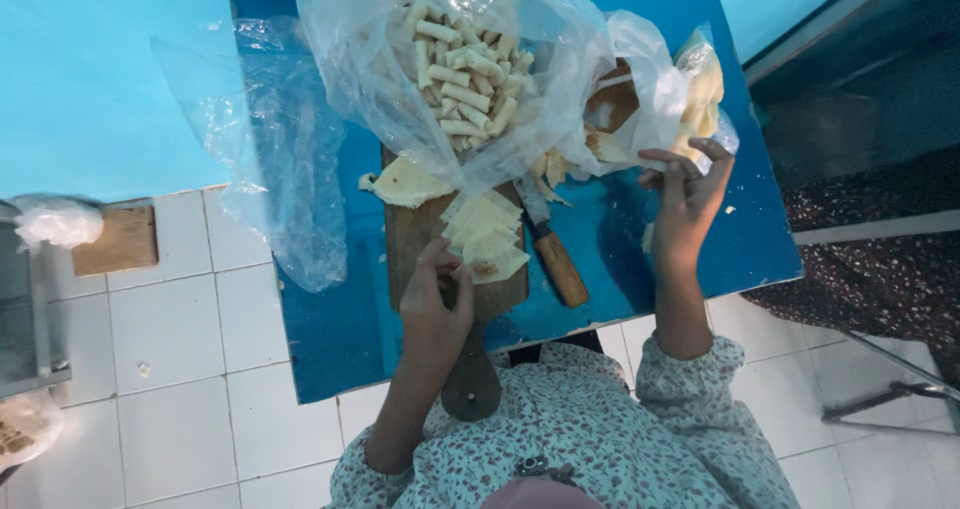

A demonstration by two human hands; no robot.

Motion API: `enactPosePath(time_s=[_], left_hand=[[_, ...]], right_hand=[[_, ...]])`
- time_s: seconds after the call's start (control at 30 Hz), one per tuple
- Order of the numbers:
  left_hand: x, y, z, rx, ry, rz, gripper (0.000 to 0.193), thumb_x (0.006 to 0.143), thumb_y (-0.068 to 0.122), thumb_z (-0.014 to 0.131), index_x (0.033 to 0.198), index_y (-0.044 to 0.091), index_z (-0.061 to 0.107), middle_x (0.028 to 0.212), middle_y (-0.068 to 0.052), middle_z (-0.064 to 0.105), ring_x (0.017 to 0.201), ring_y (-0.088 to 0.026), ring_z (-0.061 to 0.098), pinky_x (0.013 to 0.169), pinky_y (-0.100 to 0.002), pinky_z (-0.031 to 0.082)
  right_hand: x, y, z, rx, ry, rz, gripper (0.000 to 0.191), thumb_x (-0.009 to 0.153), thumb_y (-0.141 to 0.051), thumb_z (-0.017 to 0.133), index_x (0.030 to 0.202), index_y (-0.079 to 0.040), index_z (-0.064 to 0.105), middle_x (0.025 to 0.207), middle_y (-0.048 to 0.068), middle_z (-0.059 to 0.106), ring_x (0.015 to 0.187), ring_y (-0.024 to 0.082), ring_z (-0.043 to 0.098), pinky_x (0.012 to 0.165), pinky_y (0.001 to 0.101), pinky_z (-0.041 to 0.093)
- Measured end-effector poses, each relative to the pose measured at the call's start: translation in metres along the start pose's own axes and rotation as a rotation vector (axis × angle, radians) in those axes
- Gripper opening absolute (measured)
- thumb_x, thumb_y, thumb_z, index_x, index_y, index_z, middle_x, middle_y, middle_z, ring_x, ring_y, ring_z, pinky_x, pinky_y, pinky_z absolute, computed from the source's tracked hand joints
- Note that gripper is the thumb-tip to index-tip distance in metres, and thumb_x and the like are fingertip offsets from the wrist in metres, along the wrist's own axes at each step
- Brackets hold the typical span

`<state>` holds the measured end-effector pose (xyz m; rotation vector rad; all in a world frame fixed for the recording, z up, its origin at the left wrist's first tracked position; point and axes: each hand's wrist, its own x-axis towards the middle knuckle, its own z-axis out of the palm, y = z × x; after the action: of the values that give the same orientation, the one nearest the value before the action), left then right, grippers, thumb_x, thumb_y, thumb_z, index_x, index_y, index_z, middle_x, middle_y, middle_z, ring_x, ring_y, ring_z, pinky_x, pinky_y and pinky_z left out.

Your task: The person pinches off pieces of soft dough and rolls and shapes each piece by hand into a short cylindrical stick on a wooden board, placing the finished sticks into a plastic bag on the table. They occasionally reposition the dough sheet and cut or tear off new portions to continue shaping.

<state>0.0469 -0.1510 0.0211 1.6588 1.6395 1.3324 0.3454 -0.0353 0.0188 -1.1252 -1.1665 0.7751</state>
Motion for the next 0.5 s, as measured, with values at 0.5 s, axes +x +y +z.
enactPosePath(time_s=[0.5], left_hand=[[0.000, 0.004, 0.002, -0.042, -0.009, -0.010, 0.044, 0.094, 0.001, 0.072, 0.134, 0.003, 0.054, 0.100, -0.012, 0.069, 0.086, -0.024, 0.072, 0.072, -0.035, 0.059]], right_hand=[[-0.062, -0.028, 0.007, 0.115, -0.232, 0.063, 0.026, 0.112, 0.003, 0.047, 0.133, -0.009, 0.038, 0.109, 0.024, 0.072, 0.080, 0.019, 0.064, 0.074, 0.0303, 0.052]])
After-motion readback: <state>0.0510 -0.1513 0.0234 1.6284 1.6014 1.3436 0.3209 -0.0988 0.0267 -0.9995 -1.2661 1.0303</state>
